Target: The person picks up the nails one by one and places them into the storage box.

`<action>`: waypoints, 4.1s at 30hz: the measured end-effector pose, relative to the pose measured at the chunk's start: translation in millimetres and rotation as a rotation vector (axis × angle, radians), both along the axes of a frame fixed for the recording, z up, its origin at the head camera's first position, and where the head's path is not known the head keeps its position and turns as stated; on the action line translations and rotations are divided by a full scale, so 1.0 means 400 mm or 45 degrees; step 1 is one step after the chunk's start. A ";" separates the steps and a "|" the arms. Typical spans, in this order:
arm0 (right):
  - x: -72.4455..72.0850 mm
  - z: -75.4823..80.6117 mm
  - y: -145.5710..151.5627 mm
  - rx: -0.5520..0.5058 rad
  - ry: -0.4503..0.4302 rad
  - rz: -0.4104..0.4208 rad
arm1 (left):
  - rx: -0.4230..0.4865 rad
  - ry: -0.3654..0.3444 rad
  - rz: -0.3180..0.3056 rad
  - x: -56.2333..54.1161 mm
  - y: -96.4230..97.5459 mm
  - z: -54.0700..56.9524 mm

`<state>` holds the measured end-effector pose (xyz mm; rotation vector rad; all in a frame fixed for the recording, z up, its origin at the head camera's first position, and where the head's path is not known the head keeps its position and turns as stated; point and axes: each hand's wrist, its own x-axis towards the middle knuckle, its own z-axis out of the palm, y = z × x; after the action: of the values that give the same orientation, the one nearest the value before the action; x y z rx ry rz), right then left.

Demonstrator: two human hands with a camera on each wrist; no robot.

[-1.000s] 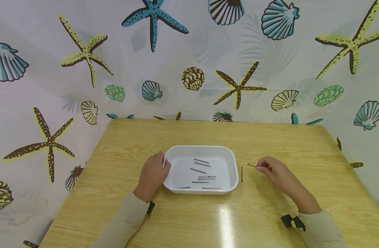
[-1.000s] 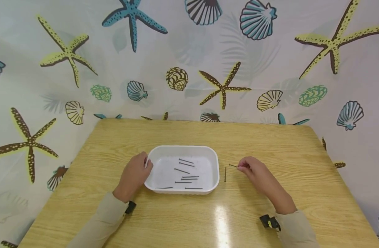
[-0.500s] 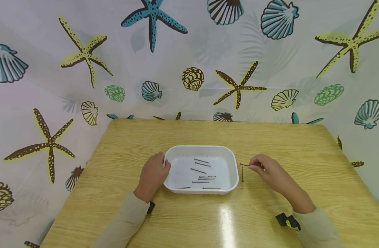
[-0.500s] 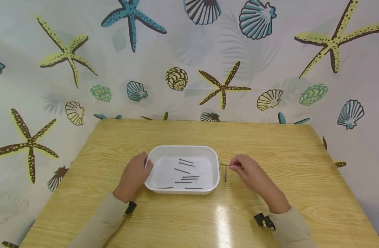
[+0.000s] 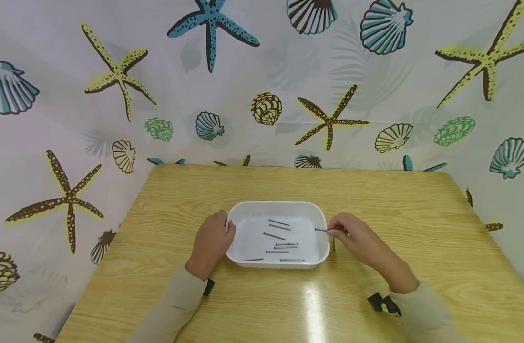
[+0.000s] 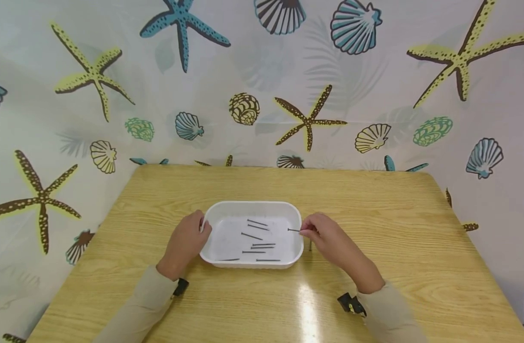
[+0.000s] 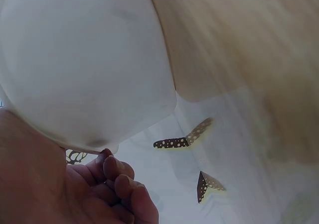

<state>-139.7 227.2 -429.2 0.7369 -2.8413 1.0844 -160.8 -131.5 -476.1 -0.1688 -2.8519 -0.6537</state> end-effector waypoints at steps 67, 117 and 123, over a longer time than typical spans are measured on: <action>-0.009 -0.046 -0.277 0.151 0.030 0.412 | 0.003 0.003 -0.001 0.008 0.003 0.012; -0.068 -0.079 -0.375 0.254 -0.215 0.632 | 0.005 0.015 -0.013 0.002 0.004 0.007; -0.077 -0.094 -0.381 0.262 -0.246 0.649 | 0.000 0.000 -0.004 0.002 0.002 0.006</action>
<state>-170.7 74.7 -466.8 1.5147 -3.0408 0.9479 -160.0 -130.5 -473.9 -0.1734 -2.8521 -0.6543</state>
